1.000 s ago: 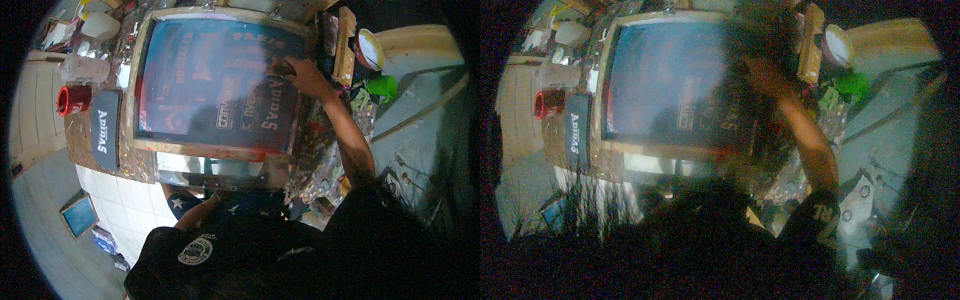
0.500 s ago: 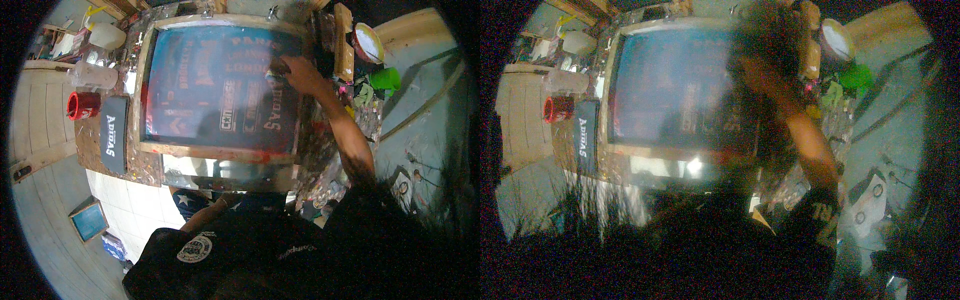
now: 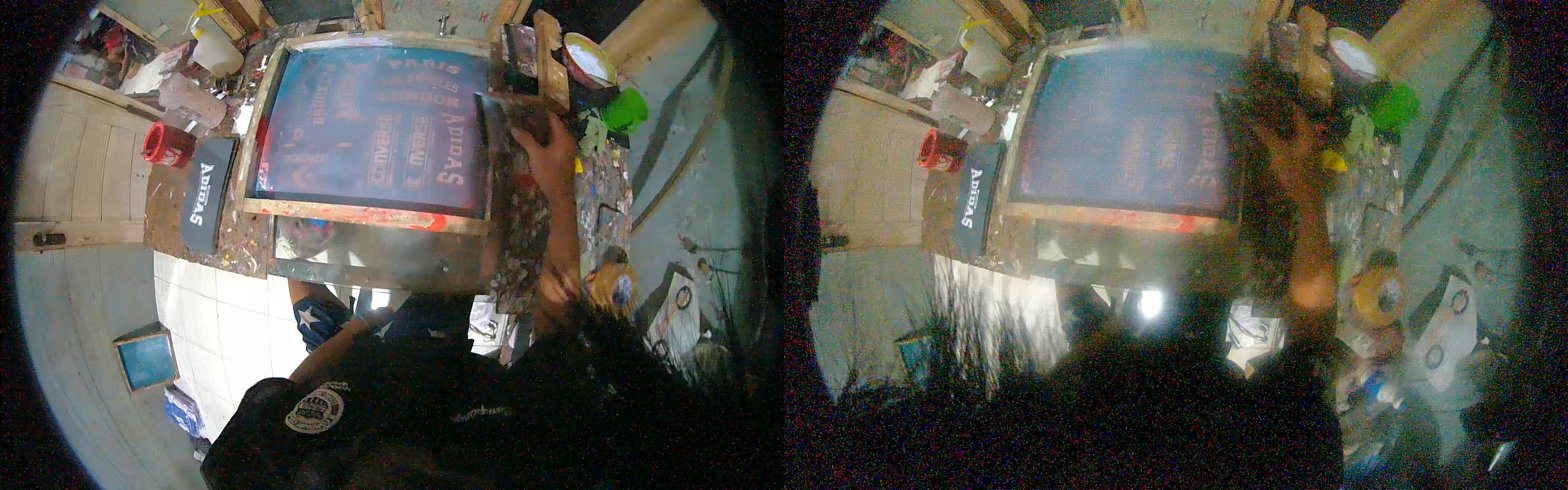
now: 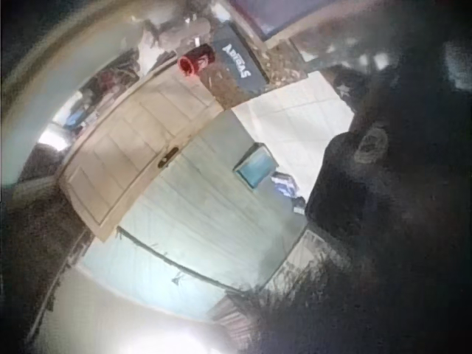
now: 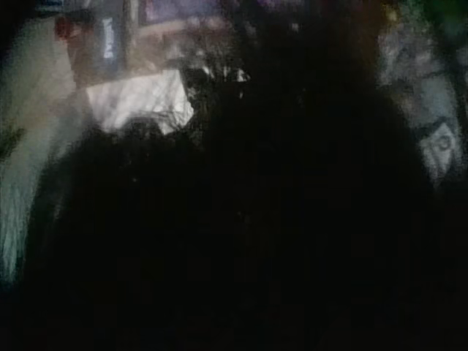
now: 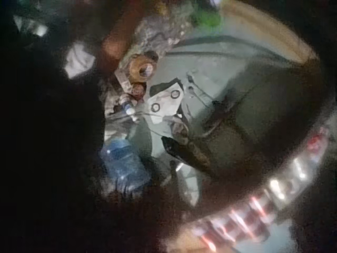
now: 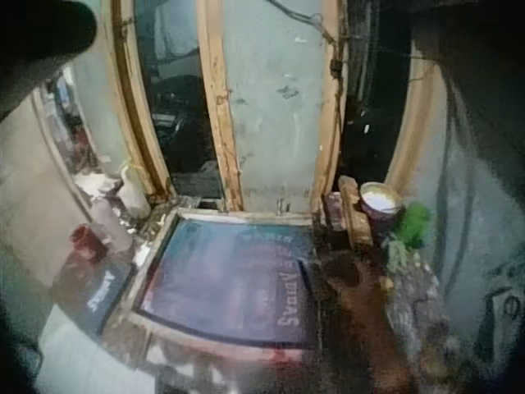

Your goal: The person prepares a screen printing station by applying tape to a screen frame, adding ink from a container with a spatula, and cleaning the printing surface with a cloth.

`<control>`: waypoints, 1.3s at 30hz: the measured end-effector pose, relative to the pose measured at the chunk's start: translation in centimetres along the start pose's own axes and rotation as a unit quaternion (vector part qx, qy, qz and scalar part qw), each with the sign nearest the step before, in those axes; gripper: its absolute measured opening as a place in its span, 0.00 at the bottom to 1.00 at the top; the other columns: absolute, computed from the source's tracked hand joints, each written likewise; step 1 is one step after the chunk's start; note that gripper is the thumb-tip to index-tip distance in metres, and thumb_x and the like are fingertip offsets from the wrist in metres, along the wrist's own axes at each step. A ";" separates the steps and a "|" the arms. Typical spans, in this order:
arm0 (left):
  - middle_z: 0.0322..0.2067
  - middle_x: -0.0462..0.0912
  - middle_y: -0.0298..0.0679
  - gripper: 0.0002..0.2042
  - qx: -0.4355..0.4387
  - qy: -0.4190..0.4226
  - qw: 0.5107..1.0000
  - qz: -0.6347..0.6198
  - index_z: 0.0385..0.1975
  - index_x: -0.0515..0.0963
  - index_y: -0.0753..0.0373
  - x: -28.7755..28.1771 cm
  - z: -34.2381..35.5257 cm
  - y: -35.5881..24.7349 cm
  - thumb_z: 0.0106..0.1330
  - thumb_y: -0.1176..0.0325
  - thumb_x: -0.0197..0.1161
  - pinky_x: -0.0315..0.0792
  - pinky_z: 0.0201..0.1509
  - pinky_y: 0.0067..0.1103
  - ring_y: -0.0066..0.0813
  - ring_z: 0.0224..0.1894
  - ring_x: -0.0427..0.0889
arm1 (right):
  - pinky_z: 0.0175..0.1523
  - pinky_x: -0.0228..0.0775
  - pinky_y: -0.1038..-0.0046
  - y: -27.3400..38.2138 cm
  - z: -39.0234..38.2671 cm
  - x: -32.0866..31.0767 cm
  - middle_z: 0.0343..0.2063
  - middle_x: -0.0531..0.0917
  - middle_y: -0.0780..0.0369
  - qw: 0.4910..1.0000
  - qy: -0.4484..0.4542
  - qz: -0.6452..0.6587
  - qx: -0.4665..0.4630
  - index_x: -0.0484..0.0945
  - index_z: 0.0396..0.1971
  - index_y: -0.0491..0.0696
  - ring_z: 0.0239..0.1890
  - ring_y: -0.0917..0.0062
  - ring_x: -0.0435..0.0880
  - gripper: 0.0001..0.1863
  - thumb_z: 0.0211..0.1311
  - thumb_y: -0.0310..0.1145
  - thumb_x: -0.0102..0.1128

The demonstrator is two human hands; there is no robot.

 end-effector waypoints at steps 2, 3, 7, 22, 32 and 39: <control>0.53 0.75 0.55 0.23 0.034 -0.032 0.998 -0.041 0.57 0.70 0.66 -2.6 -1.5 -0.3 0.67 0.58 0.56 0.67 0.60 0.37 0.52 0.55 0.74 | 0.55 0.69 0.74 -2.6 -4.3 -3.1 0.45 0.83 0.60 0.998 -0.038 0.047 0.010 0.74 0.53 0.43 0.47 0.75 0.80 0.24 0.55 0.29 0.66; 0.53 0.75 0.55 0.23 0.032 -0.046 0.996 -0.062 0.57 0.70 0.66 -3.2 -3.1 -0.3 0.67 0.58 0.56 0.67 0.60 0.36 0.52 0.55 0.74 | 0.57 0.68 0.73 -3.2 -7.0 -3.8 0.46 0.82 0.60 0.993 -0.054 0.101 0.019 0.74 0.54 0.42 0.48 0.75 0.79 0.24 0.55 0.29 0.66; 0.51 0.77 0.56 0.21 0.066 -0.114 0.988 -0.085 0.55 0.72 0.66 -5.6 -6.8 -1.3 0.68 0.59 0.55 0.69 0.58 0.36 0.53 0.53 0.76 | 0.60 0.63 0.73 -3.6 -16.9 -5.8 0.50 0.79 0.60 0.972 -0.078 0.151 0.162 0.73 0.56 0.43 0.52 0.74 0.77 0.25 0.57 0.31 0.63; 0.49 0.73 0.47 0.29 0.115 -0.611 0.762 0.180 0.57 0.69 0.63 -29.6 -12.8 -10.7 0.55 0.61 0.69 0.67 0.57 0.37 0.48 0.52 0.72 | 0.49 0.70 0.71 -9.3 -29.0 -8.9 0.37 0.84 0.58 0.983 -0.081 -0.056 0.156 0.78 0.45 0.40 0.39 0.71 0.81 0.20 0.59 0.39 0.64; 0.39 0.75 0.43 0.20 0.101 -0.563 0.786 0.233 0.48 0.75 0.62 -29.9 -8.0 -7.0 0.59 0.59 0.66 0.66 0.48 0.35 0.43 0.46 0.73 | 0.50 0.70 0.70 -11.2 -29.4 -11.9 0.36 0.85 0.56 0.966 -0.172 -0.115 0.152 0.78 0.45 0.39 0.40 0.68 0.82 0.23 0.55 0.40 0.69; 0.46 0.76 0.47 0.28 0.125 -0.584 0.782 0.178 0.54 0.71 0.65 -30.0 -10.4 -10.3 0.57 0.57 0.68 0.64 0.59 0.37 0.48 0.53 0.72 | 0.56 0.68 0.69 -12.8 -27.6 -12.1 0.47 0.81 0.55 0.959 -0.166 -0.085 0.212 0.76 0.51 0.40 0.49 0.67 0.79 0.25 0.59 0.41 0.65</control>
Point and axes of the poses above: each hand's wrist, its own z-axis towards the middle knuckle, its own x-axis out of the palm, y = z × x, the point moved 8 cm from there along z, towards the middle knuckle
